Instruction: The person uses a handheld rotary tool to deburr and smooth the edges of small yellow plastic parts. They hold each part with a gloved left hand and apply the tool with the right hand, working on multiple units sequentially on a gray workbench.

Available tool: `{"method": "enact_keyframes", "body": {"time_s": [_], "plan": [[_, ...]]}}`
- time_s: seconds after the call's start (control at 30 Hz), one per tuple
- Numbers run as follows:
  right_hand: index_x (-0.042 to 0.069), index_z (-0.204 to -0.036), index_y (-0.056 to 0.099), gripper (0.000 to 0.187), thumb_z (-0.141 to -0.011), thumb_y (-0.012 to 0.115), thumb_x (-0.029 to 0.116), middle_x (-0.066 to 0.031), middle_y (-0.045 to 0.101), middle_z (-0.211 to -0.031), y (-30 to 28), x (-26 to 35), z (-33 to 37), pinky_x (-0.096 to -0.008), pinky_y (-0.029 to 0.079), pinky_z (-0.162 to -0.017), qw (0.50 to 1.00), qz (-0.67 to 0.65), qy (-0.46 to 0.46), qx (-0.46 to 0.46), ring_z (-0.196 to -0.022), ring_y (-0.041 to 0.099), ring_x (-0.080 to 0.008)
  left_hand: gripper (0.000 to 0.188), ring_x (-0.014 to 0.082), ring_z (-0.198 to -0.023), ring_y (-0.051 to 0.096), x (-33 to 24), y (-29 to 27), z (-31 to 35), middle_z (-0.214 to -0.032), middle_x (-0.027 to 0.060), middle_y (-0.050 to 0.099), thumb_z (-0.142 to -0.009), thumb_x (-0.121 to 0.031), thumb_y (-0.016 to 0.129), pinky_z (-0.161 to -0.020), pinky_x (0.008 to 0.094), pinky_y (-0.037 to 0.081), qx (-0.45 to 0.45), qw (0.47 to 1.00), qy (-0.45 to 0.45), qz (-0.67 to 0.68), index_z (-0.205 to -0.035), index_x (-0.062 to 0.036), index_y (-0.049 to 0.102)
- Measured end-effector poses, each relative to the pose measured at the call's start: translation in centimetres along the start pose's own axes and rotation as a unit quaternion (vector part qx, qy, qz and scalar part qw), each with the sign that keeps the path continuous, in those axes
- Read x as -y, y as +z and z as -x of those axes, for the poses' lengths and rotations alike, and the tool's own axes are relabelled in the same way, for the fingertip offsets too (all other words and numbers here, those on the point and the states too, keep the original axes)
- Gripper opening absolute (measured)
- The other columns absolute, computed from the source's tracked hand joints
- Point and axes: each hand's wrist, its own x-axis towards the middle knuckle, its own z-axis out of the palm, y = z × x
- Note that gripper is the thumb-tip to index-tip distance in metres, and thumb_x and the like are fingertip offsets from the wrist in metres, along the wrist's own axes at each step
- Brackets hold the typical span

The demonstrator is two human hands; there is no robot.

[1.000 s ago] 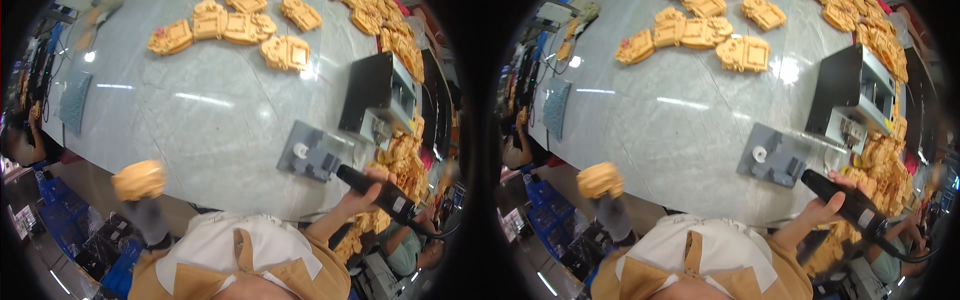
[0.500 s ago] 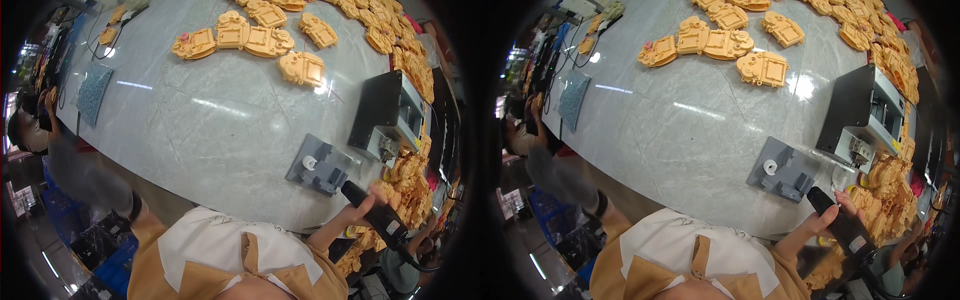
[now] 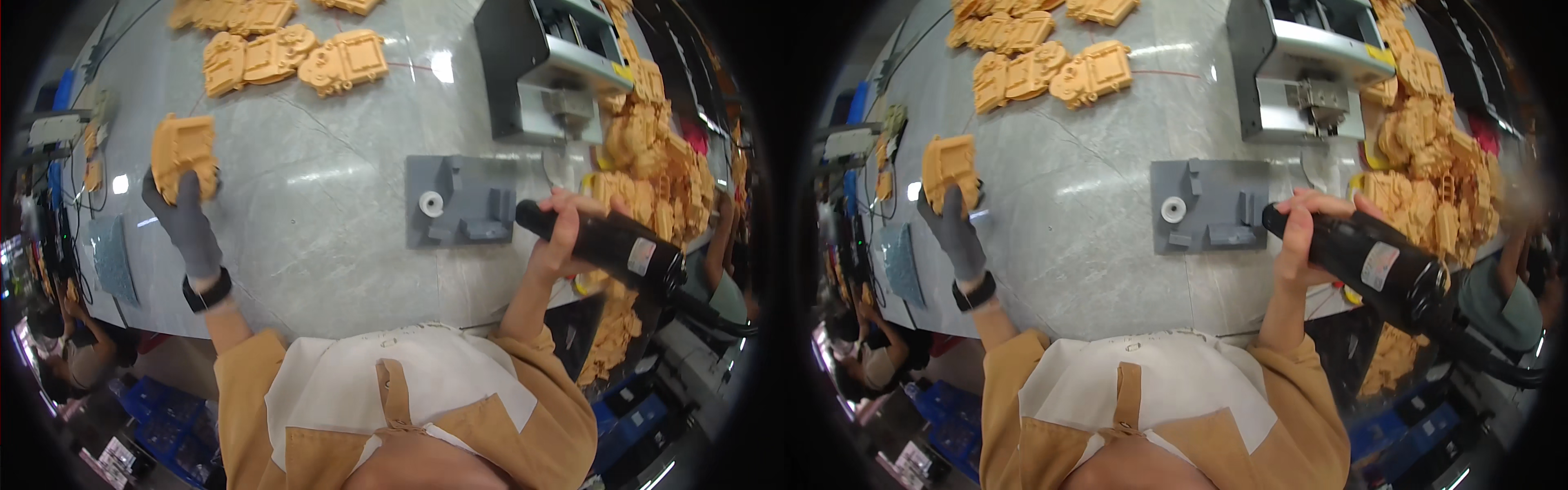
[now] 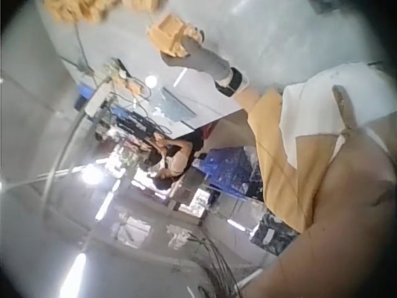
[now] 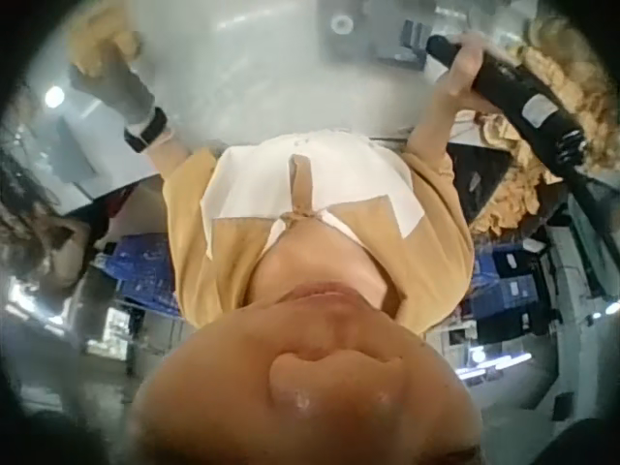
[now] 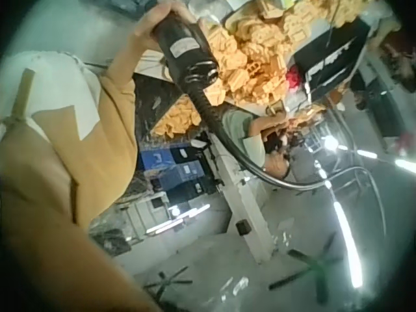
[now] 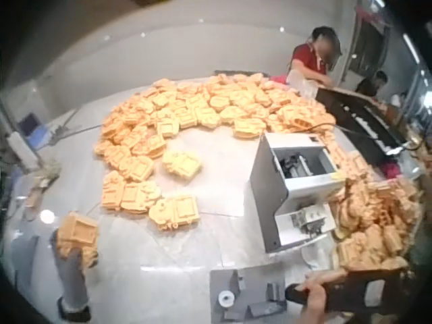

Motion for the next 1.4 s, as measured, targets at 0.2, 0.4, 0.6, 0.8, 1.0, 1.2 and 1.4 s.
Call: {"method": "enact_keyframes", "body": {"time_s": [0.2,0.4,0.6,0.8,1.0,1.2,1.4], "plan": [[-0.005,-0.118,0.025,0.055,-0.073,0.057,0.0,-0.0106,0.055,-0.071,0.0,0.3,-0.2,-0.039,0.051,-0.072,1.0,-0.007,0.014,-0.002,-0.06,0.057,-0.018,0.042,0.0188,-0.086,0.058,-5.5,8.3,8.4,-0.098,0.0105,0.054,-0.082,-0.02,0.056,-0.075,0.032,0.048,0.56,0.822,-0.104,0.026,-0.117,-0.0015,0.04],[-0.005,-0.119,0.026,0.055,-0.073,0.056,0.0,-0.0108,0.056,-0.07,-0.4,-0.2,-0.2,-0.038,0.051,-0.069,0.999,-0.033,-0.003,-0.02,-0.057,0.057,-0.0179,0.044,0.0231,-0.083,0.061,-4.2,14.4,10.1,-0.1,0.0177,0.055,-0.085,-0.029,0.051,-0.067,0.0337,0.05,0.472,0.877,0.035,-0.083,-0.118,-0.0014,0.042],[-0.004,-0.119,0.025,0.056,-0.073,0.057,-0.001,-0.011,0.056,-0.072,-0.6,-0.3,0.0,-0.0377,0.051,-0.069,0.999,-0.034,0.003,-0.011,-0.058,0.057,-0.0182,0.046,0.0319,-0.088,0.059,-6.3,15.2,9.9,-0.114,0.0233,0.05,-0.087,-0.036,0.047,-0.071,0.0389,0.049,0.464,0.819,0.105,-0.321,-0.124,-0.0081,0.043],[-0.003,-0.118,0.023,0.056,-0.073,0.057,-0.002,-0.0106,0.057,-0.074,-0.5,-0.1,0.0,-0.0361,0.051,-0.072,0.999,-0.033,0.02,-0.003,-0.06,0.058,-0.0162,0.046,0.0401,-0.102,0.051,-5.2,15.9,8.1,-0.121,0.0269,0.044,-0.086,-0.035,0.048,-0.086,0.0432,0.042,0.432,0.733,0.376,-0.366,-0.124,-0.0098,0.048],[-0.003,-0.118,0.023,0.056,-0.074,0.058,-0.003,-0.0107,0.058,-0.074,-0.7,-0.2,-0.1,-0.0349,0.052,-0.072,0.999,-0.026,0.006,0.026,-0.061,0.059,-0.0158,0.05,0.0438,-0.11,0.043,-7.9,15.0,8.9,-0.126,0.0278,0.04,-0.081,-0.034,0.054,-0.095,0.0465,0.035,0.368,0.773,0.463,-0.228,-0.125,-0.0097,0.048],[-0.001,-0.123,0.022,0.058,-0.076,0.056,-0.006,-0.0108,0.056,-0.072,-0.3,0.1,-0.3,-0.0344,0.052,-0.065,0.992,-0.089,0.088,0.0,-0.057,0.057,-0.017,0.067,0.0297,-0.098,0.051,-4.7,18.1,9.9,-0.101,0.0111,0.05,-0.061,-0.039,0.072,-0.082,0.0413,0.045,0.451,0.762,0.394,-0.245,-0.115,-0.0067,0.049],[-0.002,-0.123,0.025,0.053,-0.078,0.052,-0.002,-0.0097,0.051,-0.061,-1.7,2.6,-4.0,-0.0333,0.049,-0.054,0.985,-0.172,-0.027,0.003,-0.049,0.052,-0.0173,0.072,0.036,-0.11,0.046,-4.0,16.4,10.4,-0.116,0.017,0.048,-0.064,-0.039,0.073,-0.091,0.0425,0.041,0.428,0.818,0.314,-0.219,-0.121,-0.0053,0.046]]}}
